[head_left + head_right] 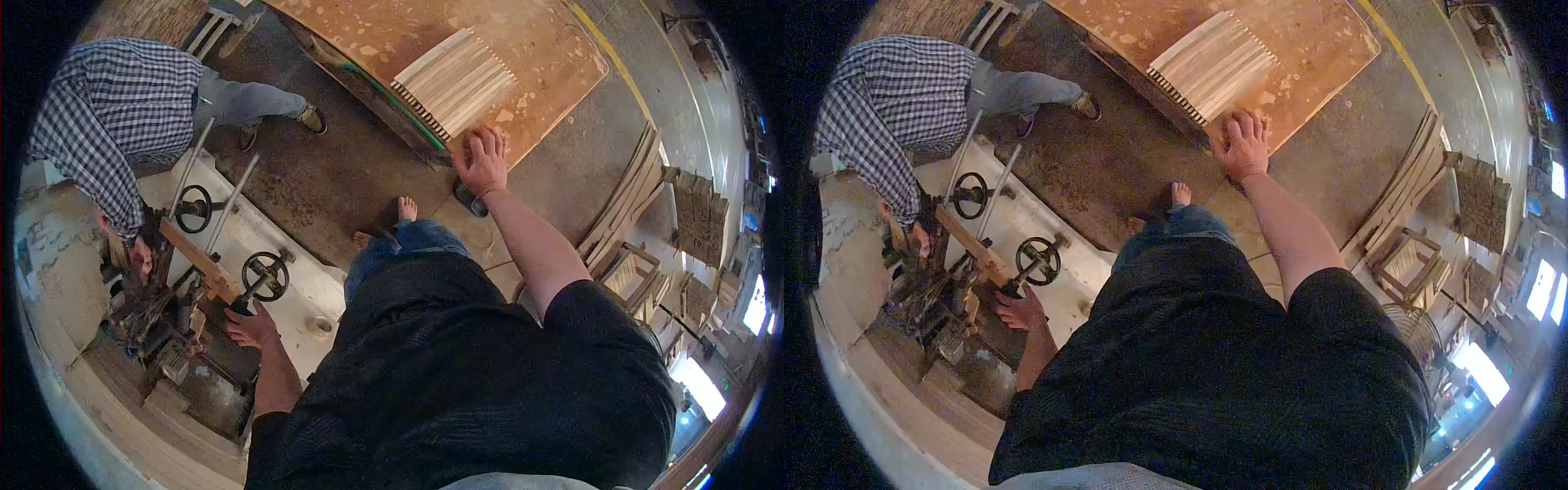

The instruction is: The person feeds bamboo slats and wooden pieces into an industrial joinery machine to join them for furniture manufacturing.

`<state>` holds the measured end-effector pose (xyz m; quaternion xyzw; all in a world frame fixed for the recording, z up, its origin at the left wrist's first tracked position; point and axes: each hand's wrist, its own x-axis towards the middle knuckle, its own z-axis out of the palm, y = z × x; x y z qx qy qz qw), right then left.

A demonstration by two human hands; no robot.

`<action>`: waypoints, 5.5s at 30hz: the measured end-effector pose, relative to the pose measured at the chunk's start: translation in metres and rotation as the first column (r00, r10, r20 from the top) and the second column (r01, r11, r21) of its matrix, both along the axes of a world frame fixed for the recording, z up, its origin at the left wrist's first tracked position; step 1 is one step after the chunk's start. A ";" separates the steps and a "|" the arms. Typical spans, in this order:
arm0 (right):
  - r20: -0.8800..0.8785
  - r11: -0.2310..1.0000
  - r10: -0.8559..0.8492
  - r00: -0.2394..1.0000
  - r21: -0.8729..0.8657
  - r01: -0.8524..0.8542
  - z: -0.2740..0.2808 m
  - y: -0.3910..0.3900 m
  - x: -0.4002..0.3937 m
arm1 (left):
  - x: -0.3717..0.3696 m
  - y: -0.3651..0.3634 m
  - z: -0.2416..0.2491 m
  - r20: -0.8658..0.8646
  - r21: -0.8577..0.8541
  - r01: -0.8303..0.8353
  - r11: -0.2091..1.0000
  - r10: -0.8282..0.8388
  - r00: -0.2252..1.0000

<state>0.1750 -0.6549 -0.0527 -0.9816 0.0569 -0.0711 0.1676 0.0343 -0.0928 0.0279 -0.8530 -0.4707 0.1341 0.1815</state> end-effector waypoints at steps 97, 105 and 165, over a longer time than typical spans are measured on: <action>0.039 0.939 0.043 0.998 -0.343 -0.027 -0.025 0.000 -0.001 | -0.025 0.028 0.003 0.272 -0.208 0.099 0.973 -0.040 0.961; 0.120 0.941 0.091 0.989 -0.336 -0.046 -0.025 0.001 0.000 | -0.023 0.028 0.005 0.235 -0.228 0.065 0.971 -0.010 0.972; 0.056 0.946 0.106 0.993 -0.314 -0.084 -0.013 0.007 -0.003 | -0.024 0.026 0.008 0.243 -0.239 0.064 0.969 -0.004 0.970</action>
